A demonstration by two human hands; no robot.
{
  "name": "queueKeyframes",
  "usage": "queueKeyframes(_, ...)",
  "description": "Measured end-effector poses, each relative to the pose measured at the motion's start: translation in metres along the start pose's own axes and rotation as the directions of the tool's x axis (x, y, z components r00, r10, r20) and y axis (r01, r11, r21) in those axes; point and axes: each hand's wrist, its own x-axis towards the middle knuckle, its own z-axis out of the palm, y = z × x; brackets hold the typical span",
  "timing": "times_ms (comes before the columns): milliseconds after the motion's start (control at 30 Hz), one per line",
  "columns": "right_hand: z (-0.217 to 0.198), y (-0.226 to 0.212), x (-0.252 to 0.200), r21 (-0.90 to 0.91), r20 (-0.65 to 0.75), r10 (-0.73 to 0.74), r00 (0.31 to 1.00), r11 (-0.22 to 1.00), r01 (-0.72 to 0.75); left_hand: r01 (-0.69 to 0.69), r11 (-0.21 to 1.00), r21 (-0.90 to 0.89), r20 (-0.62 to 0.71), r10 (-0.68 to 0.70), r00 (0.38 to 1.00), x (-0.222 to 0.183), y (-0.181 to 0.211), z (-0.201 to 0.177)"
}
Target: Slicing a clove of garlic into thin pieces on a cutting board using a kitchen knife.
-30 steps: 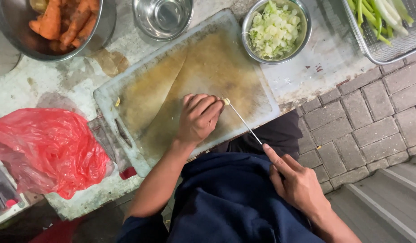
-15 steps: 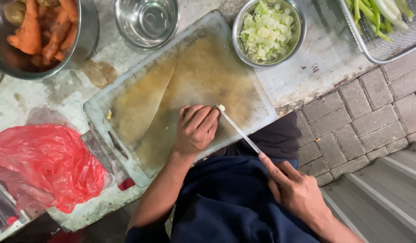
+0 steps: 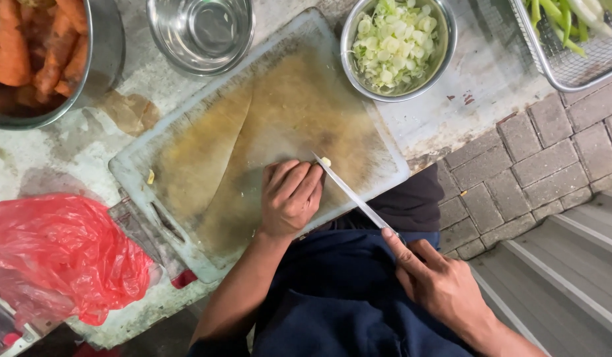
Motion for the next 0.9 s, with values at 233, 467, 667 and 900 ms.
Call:
queueKeyframes(233,0.0,0.003,0.006,-0.019,-0.006,-0.046,0.999,0.999,0.045,0.013,1.0,0.025,-0.006,-0.012,1.0,-0.002,-0.001,0.001)
queueKeyframes(467,-0.003,0.003,-0.001,-0.042,0.031,-0.025,0.999,0.999,0.026,0.014,1.0,0.025,0.001,-0.014,1.0,0.001,0.001,0.0)
queueKeyframes(667,-0.005,0.004,0.009,-0.02,0.045,-0.022,0.999,1.0,0.023,0.011,1.0,0.016,0.0,-0.011,1.0,0.0,0.002,0.002)
queueKeyframes(900,-0.004,0.011,-0.002,-0.018,0.044,-0.034,0.998,0.999,0.035,0.011,1.0,-0.004,-0.009,-0.011,1.0,0.004,0.003,0.001)
